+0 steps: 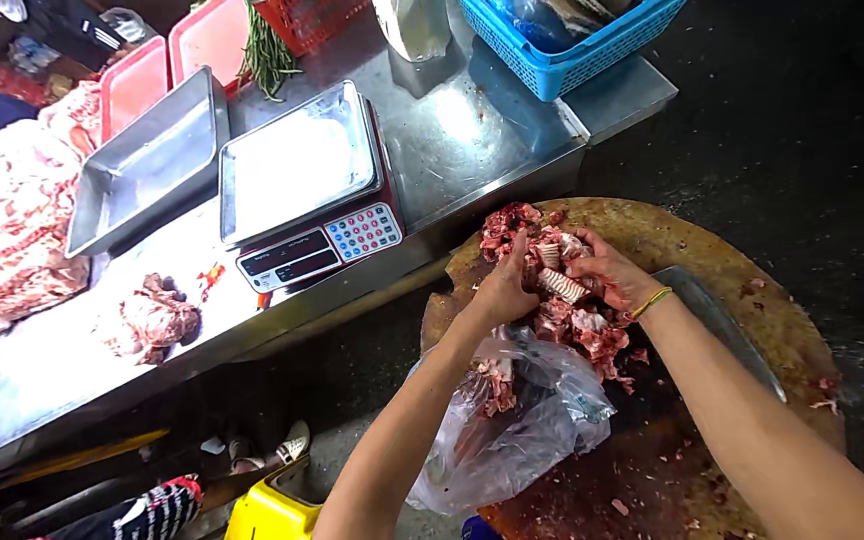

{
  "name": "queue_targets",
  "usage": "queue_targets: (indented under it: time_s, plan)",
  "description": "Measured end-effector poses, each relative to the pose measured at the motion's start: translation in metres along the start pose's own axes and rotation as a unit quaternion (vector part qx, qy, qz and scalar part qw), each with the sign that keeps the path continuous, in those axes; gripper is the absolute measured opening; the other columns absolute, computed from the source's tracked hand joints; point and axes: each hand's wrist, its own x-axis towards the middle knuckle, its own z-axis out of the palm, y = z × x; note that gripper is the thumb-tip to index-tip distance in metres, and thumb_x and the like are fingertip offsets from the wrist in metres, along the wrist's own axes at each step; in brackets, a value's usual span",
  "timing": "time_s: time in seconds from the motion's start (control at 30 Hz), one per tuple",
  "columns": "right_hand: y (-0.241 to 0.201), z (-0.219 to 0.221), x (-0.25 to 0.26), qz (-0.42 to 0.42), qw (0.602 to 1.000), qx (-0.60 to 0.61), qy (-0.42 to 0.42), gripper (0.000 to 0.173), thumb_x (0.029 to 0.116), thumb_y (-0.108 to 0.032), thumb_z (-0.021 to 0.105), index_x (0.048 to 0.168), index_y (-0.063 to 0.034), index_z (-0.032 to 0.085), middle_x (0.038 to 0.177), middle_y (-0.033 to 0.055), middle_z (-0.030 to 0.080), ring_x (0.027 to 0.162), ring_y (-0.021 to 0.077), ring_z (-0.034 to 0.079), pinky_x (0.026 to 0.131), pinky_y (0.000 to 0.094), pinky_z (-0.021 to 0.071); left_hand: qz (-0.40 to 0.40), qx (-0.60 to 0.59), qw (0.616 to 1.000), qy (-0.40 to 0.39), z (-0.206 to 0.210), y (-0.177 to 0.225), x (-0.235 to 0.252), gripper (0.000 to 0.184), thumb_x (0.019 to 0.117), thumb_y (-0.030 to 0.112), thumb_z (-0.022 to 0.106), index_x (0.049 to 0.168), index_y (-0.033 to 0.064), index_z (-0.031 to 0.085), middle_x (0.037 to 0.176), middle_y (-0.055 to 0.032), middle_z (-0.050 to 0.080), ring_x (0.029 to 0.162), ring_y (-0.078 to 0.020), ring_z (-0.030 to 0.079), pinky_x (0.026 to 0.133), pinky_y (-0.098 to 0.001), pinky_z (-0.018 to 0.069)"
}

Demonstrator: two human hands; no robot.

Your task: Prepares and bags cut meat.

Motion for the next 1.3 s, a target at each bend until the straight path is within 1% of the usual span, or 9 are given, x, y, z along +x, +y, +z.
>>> queue_targets:
  time_s: [0.37,0.5,0.57,0.67,0.83,0.97,1.13,1.23,1.3]
  plan:
    - [-0.052,0.013,-0.037,-0.113,0.993,-0.004,-0.027,0.073,0.0756,-0.004,0.066,0.144,-0.0218,0.048,0.12,0.0054,0.066,0.095,0.016,0.068,0.075,0.0353,0.06,0.031,-0.054,0.998,-0.017,-0.051,0.064,-0.032,0.123,0.0723,0.001,0.086,0.166,0.0277,0.011,0.124,-0.0257,0.066,0.106,-0.0409,0.068,0.086,-0.061,0.0562]
    - [-0.118,0.054,-0.109,-0.208,0.974,-0.051,-0.07,0.081,0.0687,-0.014,0.076,0.142,-0.0291,0.044,0.115,-0.0005,0.066,0.089,0.0127,0.07,0.068,0.0329,0.0622,0.114,-0.02,0.99,0.085,-0.092,0.113,-0.127,0.121,0.0747,0.01,0.09,0.164,0.03,0.012,0.111,-0.0107,0.071,0.094,-0.0223,0.072,0.079,-0.0473,0.0622]
    - [-0.115,0.076,-0.137,-0.248,0.958,-0.08,-0.116,0.083,0.0695,-0.02,0.08,0.145,-0.0287,0.047,0.118,-0.0012,0.067,0.096,0.0129,0.069,0.077,0.034,0.0626,0.117,-0.048,0.98,0.152,-0.08,0.103,-0.18,0.113,0.0794,0.014,0.087,0.165,0.0306,0.014,0.125,-0.0073,0.067,0.104,-0.0167,0.07,0.089,-0.0444,0.0621]
    - [-0.074,0.102,-0.154,-0.264,0.93,-0.122,-0.225,0.077,0.0751,-0.009,0.076,0.147,-0.0129,0.048,0.134,0.0032,0.062,0.112,0.0103,0.066,0.091,0.0302,0.0601,0.106,-0.148,0.952,0.247,-0.021,0.055,-0.233,0.109,0.076,0.008,0.086,0.162,0.0044,0.021,0.142,-0.018,0.058,0.12,-0.0166,0.066,0.103,-0.0376,0.0561]
    - [0.022,0.102,-0.121,-0.257,0.874,-0.272,-0.311,0.066,0.0718,-0.003,0.079,0.134,-0.0151,0.064,0.153,0.0218,0.043,0.134,0.0259,0.052,0.105,0.0396,0.0522,0.113,-0.19,0.933,0.285,0.068,-0.045,-0.223,0.107,0.0731,0.006,0.089,0.154,-0.014,0.022,0.149,-0.0265,0.05,0.135,-0.0242,0.056,0.116,-0.0404,0.0462]
    - [0.042,0.091,-0.102,-0.252,0.773,-0.512,-0.276,0.066,0.0781,-0.003,0.072,0.14,-0.0222,0.062,0.153,0.0246,0.047,0.138,0.0431,0.049,0.109,0.0595,0.0452,-0.04,0.007,0.98,0.196,0.06,-0.061,-0.219,0.098,0.0765,0.009,0.083,0.16,0.004,0.031,0.153,-0.0271,0.045,0.133,-0.0414,0.055,0.107,-0.0562,0.0494]
    - [0.005,0.075,-0.104,-0.123,0.675,-0.686,-0.243,0.056,0.0871,-0.005,0.065,0.139,-0.0255,0.063,0.147,0.0224,0.053,0.127,0.0481,0.056,0.096,0.0685,0.0486,-0.126,0.149,0.969,0.154,0.034,-0.039,-0.233,0.088,0.0891,0.008,0.066,0.165,0.0212,0.024,0.142,-0.022,0.058,0.112,-0.0411,0.068,0.088,-0.0586,0.0567]
    - [-0.03,0.047,-0.111,-0.013,0.677,-0.689,-0.259,0.055,0.0917,-0.008,0.066,0.145,-0.0194,0.059,0.137,0.0197,0.063,0.127,0.0426,0.059,0.103,0.0679,0.0441,-0.137,0.158,0.974,0.091,0.018,-0.009,-0.241,0.084,0.096,0.009,0.059,0.166,0.0314,0.018,0.133,-0.0212,0.064,0.11,-0.0416,0.068,0.089,-0.0601,0.0558]
    - [-0.055,0.023,-0.124,-0.064,0.738,-0.6,-0.3,0.046,0.0939,-0.007,0.065,0.14,-0.0138,0.064,0.136,0.0144,0.065,0.129,0.0326,0.06,0.111,0.0564,0.0432,-0.131,0.162,0.976,0.062,0.011,0.007,-0.244,0.085,0.0959,0.01,0.061,0.166,0.0301,0.017,0.13,-0.0221,0.065,0.111,-0.0429,0.067,0.09,-0.0607,0.0545]
